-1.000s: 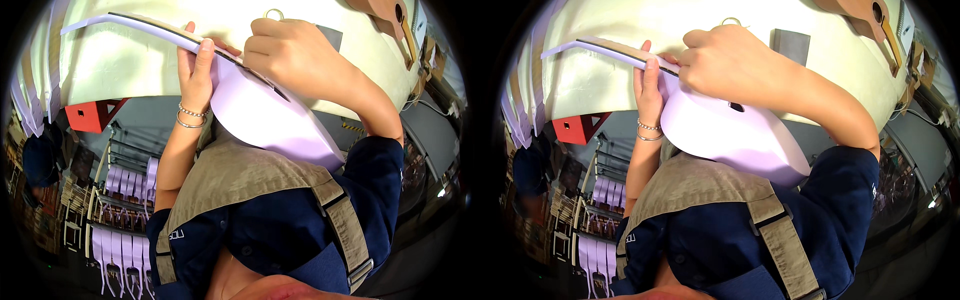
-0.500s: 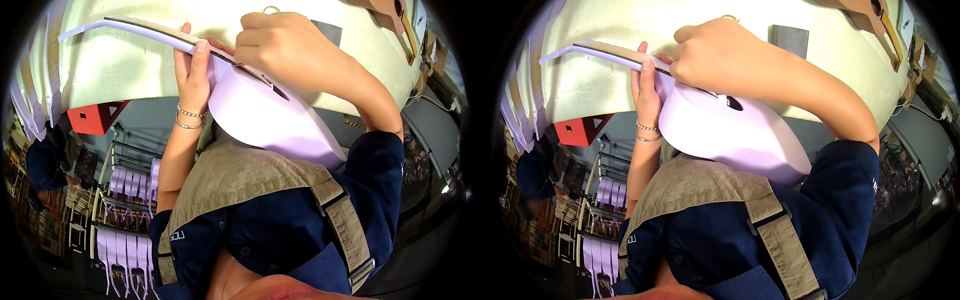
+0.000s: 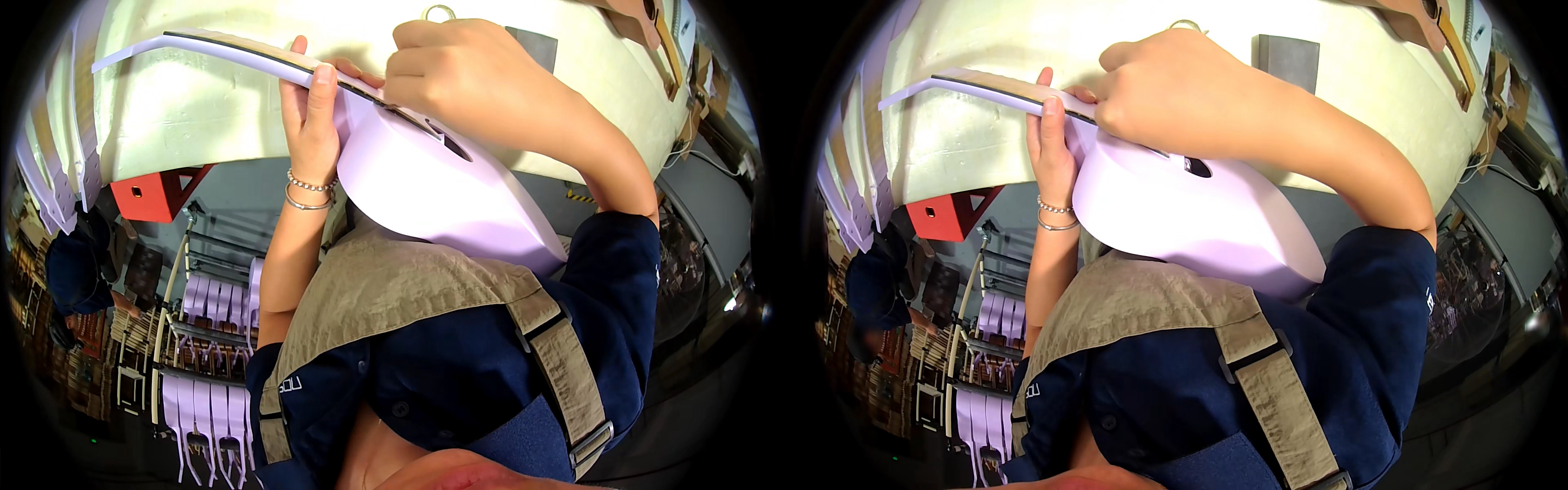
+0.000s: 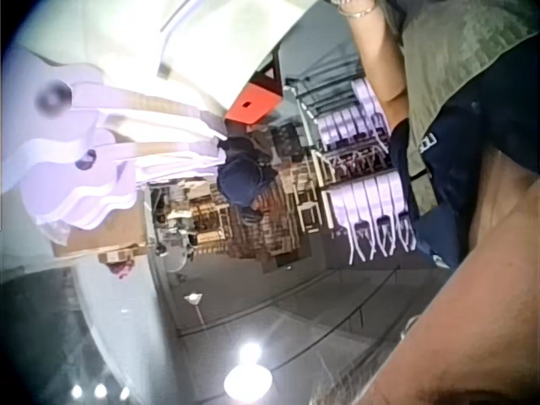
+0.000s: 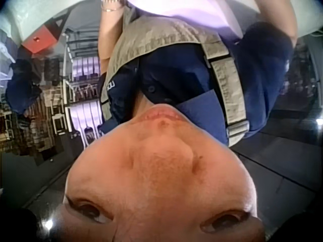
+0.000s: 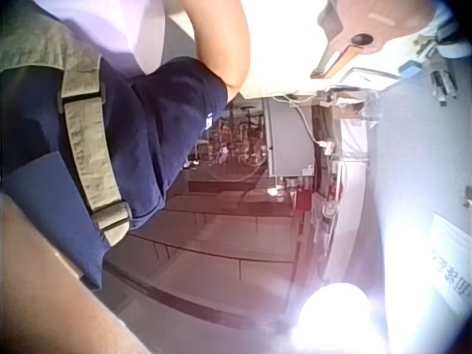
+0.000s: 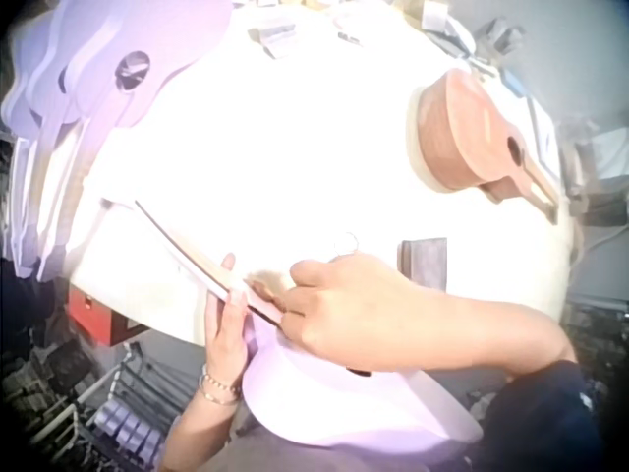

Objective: The person repeatedly picks up unfinished purple guitar-shaped wooden parts from a nearby rack, sands their edges with a sanding block, and places them on a workbench. The person handles the parts one at a time, turning them over to sand different sides.

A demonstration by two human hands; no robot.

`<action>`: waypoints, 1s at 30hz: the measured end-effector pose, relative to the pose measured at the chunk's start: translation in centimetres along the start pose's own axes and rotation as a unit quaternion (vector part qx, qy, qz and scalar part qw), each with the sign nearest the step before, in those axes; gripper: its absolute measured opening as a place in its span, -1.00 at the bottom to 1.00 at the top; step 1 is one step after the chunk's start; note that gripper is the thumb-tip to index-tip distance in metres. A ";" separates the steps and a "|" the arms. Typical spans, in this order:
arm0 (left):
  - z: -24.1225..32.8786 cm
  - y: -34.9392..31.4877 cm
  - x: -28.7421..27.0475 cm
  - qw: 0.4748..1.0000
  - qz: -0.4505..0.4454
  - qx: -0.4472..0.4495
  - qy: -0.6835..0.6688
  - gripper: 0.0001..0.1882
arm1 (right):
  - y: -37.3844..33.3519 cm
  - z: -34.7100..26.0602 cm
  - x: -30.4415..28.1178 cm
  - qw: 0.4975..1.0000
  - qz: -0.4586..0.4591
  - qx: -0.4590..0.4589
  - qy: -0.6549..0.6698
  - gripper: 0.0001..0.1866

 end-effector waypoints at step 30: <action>-0.9 -0.1 0.0 0.996 -0.049 0.060 -0.035 -0.13 | -0.6 7.8 2.1 0.527 0.147 0.211 0.810 -0.60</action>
Point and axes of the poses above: each hand's wrist, its own y-axis towards the middle knuckle, its own x-axis out of the palm, z = x × y, the point moved 4 cm from there along y, towards the middle knuckle, and after that the axes turned 13 degrees about -z, right-handed, at the moved point
